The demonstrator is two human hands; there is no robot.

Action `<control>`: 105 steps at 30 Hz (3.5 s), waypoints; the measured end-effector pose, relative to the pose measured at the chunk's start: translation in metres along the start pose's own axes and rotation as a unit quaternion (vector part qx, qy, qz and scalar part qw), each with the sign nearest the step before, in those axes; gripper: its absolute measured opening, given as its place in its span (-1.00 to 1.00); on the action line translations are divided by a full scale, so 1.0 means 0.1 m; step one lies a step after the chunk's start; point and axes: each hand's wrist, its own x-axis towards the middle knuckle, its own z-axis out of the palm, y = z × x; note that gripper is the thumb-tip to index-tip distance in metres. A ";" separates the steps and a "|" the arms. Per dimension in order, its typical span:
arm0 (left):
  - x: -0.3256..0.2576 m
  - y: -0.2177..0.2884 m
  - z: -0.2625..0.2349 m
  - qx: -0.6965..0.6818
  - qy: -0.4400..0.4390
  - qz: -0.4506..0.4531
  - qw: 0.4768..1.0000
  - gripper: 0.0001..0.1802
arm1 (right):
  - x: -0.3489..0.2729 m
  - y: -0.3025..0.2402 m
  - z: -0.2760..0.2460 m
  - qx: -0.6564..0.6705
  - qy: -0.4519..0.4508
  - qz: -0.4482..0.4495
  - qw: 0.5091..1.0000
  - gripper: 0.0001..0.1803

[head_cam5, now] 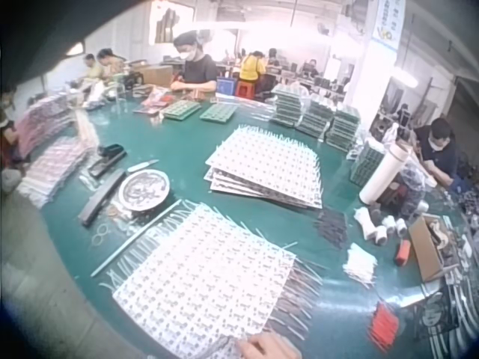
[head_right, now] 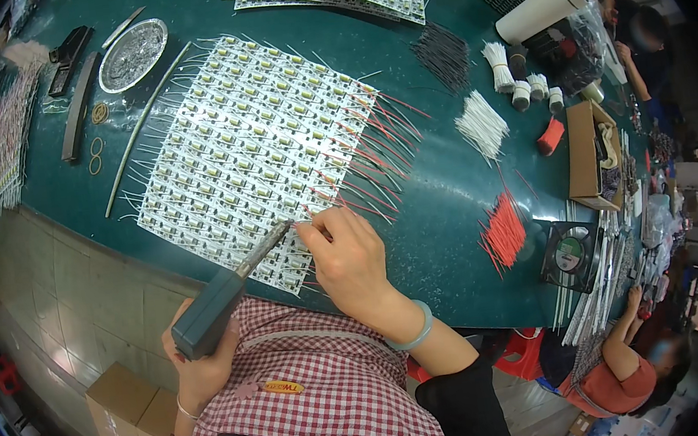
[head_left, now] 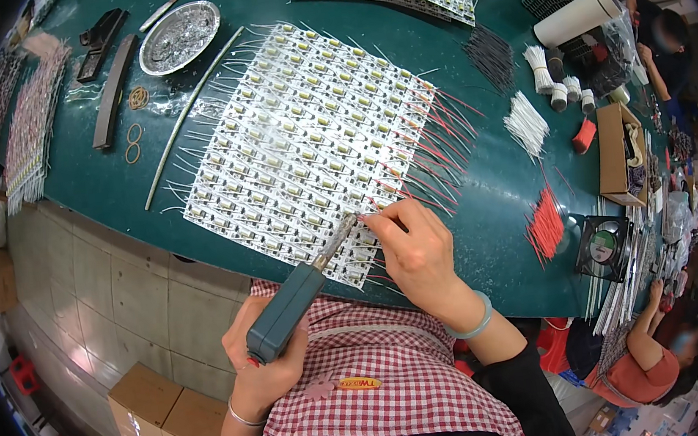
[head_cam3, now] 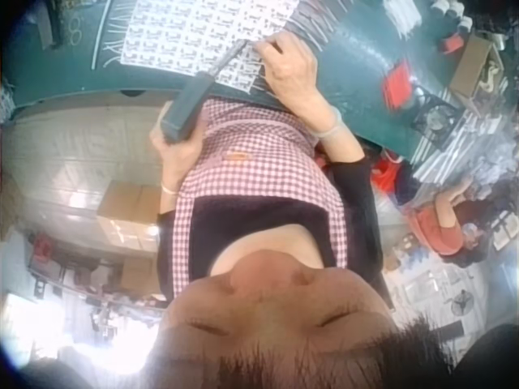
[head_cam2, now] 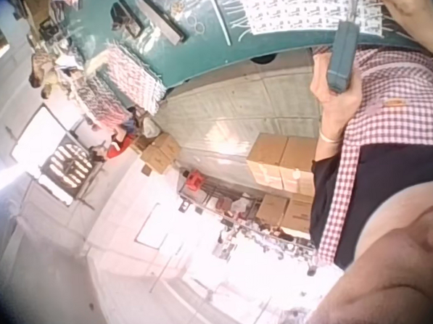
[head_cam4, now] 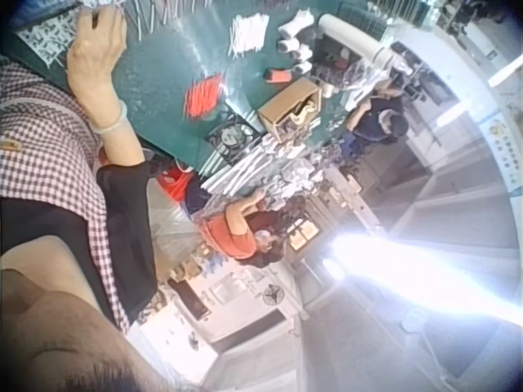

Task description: The person uses a soldering iron to attach red and white wires to a grid of LED modules on a green workbench. They repeatedly pick up individual wires, position them on the circuit board, and apply heat to secure the connections. The task involves precise hand movements and tool manipulation throughout the clip.

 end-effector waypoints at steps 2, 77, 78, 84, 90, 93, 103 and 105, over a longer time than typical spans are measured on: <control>-0.02 -0.03 -0.01 0.009 0.003 0.021 1.000 -0.77 | 0.00 -0.01 -0.01 -0.001 -0.002 0.001 1.000 -0.74; -0.37 -0.10 -0.08 -0.020 0.051 0.026 0.998 -0.75 | -0.20 -0.22 -0.03 -0.024 0.081 -0.064 0.994 -0.74; -0.38 -0.11 -0.08 -0.021 0.054 0.025 0.998 -0.75 | -0.21 -0.23 -0.03 -0.013 0.078 -0.060 0.995 -0.74; -0.43 -0.11 -0.12 0.005 0.038 0.048 0.998 -0.75 | -0.26 -0.28 0.07 0.017 0.068 -0.041 0.997 -0.75; -0.46 -0.11 -0.10 -0.008 0.037 0.025 0.999 -0.77 | -0.27 -0.27 0.09 0.024 0.056 -0.034 0.998 -0.76; -0.48 -0.13 -0.08 -0.023 0.039 0.016 0.999 -0.77 | -0.26 -0.28 0.08 0.023 0.055 -0.035 0.998 -0.76; -0.48 -0.13 -0.06 -0.006 0.035 0.011 0.999 -0.81 | -0.25 -0.28 0.08 0.016 0.051 -0.040 0.998 -0.77; -0.47 -0.11 -0.07 0.009 0.040 0.021 0.999 -0.81 | -0.25 -0.28 0.07 0.013 0.048 -0.041 0.998 -0.77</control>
